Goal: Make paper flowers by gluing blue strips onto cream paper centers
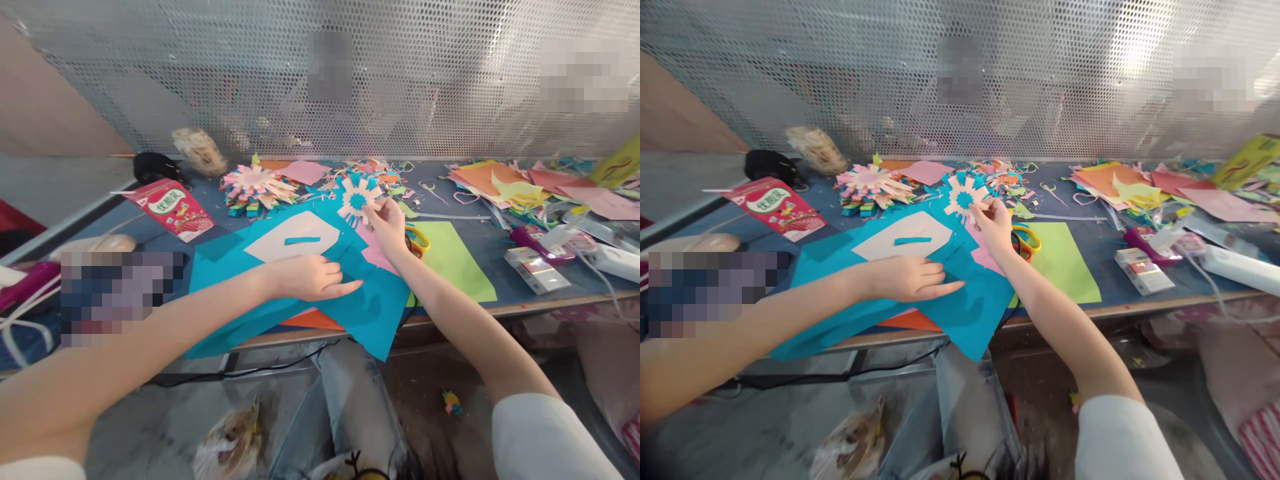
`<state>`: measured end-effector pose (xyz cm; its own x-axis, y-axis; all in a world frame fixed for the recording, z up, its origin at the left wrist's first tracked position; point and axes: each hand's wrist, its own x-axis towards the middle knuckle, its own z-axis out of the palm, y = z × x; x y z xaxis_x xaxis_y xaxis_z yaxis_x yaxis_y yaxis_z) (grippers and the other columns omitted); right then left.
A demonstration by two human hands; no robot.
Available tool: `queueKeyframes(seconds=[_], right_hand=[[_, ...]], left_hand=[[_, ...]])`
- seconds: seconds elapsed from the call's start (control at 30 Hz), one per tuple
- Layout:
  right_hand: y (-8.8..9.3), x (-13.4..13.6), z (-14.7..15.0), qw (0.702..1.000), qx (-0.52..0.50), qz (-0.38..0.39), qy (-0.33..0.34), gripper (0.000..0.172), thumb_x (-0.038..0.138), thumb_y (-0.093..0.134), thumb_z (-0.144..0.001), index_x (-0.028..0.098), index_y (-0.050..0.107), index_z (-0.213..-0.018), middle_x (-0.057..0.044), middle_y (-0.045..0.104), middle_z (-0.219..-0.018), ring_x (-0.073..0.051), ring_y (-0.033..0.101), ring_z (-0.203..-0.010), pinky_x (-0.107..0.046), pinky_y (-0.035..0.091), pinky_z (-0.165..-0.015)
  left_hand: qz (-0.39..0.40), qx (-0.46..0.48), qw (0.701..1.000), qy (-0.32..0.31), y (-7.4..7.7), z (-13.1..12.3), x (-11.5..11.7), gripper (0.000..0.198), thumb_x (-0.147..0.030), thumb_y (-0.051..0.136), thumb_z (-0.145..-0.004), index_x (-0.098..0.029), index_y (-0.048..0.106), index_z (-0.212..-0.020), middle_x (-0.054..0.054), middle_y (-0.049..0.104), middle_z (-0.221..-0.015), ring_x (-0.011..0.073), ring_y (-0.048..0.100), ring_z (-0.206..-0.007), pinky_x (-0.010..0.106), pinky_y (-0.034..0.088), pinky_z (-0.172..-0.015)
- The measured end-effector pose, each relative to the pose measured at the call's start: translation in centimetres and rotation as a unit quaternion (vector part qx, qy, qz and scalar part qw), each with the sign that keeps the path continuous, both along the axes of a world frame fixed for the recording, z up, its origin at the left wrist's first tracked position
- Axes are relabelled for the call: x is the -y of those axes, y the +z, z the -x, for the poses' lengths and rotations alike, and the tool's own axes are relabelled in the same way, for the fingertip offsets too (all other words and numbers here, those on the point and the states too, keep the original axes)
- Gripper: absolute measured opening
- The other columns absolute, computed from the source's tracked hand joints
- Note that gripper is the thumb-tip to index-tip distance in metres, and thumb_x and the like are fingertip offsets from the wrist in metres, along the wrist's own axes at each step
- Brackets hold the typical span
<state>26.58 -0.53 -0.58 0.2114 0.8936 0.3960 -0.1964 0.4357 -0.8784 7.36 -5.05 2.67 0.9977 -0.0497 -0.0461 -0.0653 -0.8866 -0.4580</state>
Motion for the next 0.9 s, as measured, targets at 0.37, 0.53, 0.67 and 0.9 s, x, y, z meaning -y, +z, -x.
queueKeyframes(seconds=[0.37, 0.53, 0.67, 0.9], right_hand=[[-1.7, 0.8, 0.8, 0.98, 0.18, -0.058, -0.07, 0.018, 0.032, 0.059, -0.076, 0.022, 0.045, -0.078, 0.001, 0.053, -0.074, -0.01, 0.05, -0.06, -0.025, 0.042, -0.053], [-1.7, 1.1, 0.8, 0.954, 0.272, -0.102, -0.071, 0.012, 0.03, 0.056, -0.078, 0.021, 0.048, -0.076, -0.001, 0.056, -0.077, -0.011, 0.049, -0.064, -0.025, 0.043, -0.053], [-1.6, 1.3, 0.8, 0.947, 0.294, -0.105, -0.08, 0.01, 0.029, 0.056, -0.078, 0.021, 0.049, -0.078, -0.003, 0.057, -0.079, -0.012, 0.05, -0.066, -0.025, 0.044, -0.055], [-1.4, 1.5, 0.7, 0.941, 0.309, -0.117, -0.068, 0.008, 0.028, 0.054, -0.078, 0.021, 0.049, -0.078, -0.004, 0.059, -0.082, -0.014, 0.053, -0.069, -0.027, 0.046, -0.058]], left_hand=[[0.067, 0.11, 0.991, 0.045, -1.3, 1.2, -1.6, 0.038, -0.008, 0.028, -0.093, -0.014, 0.051, -0.124, 0.006, 0.065, -0.081, 0.0128, 0.061, -0.074, 0.026, 0.048, -0.071], [0.088, 0.154, 0.983, 0.039, -1.9, 1.7, -2.0, 0.034, -0.013, 0.031, -0.094, -0.015, 0.054, -0.119, 0.004, 0.063, -0.074, 0.0121, 0.058, -0.068, 0.025, 0.049, -0.07], [0.088, 0.154, 0.984, 0.03, -1.7, 1.7, -2.0, 0.032, -0.012, 0.031, -0.093, -0.013, 0.056, -0.113, 0.005, 0.064, -0.074, 0.0123, 0.058, -0.066, 0.024, 0.049, -0.068], [0.137, 0.207, 0.968, 0.042, -1.5, 1.9, -1.5, 0.025, -0.014, 0.037, -0.092, -0.011, 0.05, -0.113, 0.008, 0.069, -0.087, 0.0156, 0.065, -0.082, 0.028, 0.052, -0.077]])
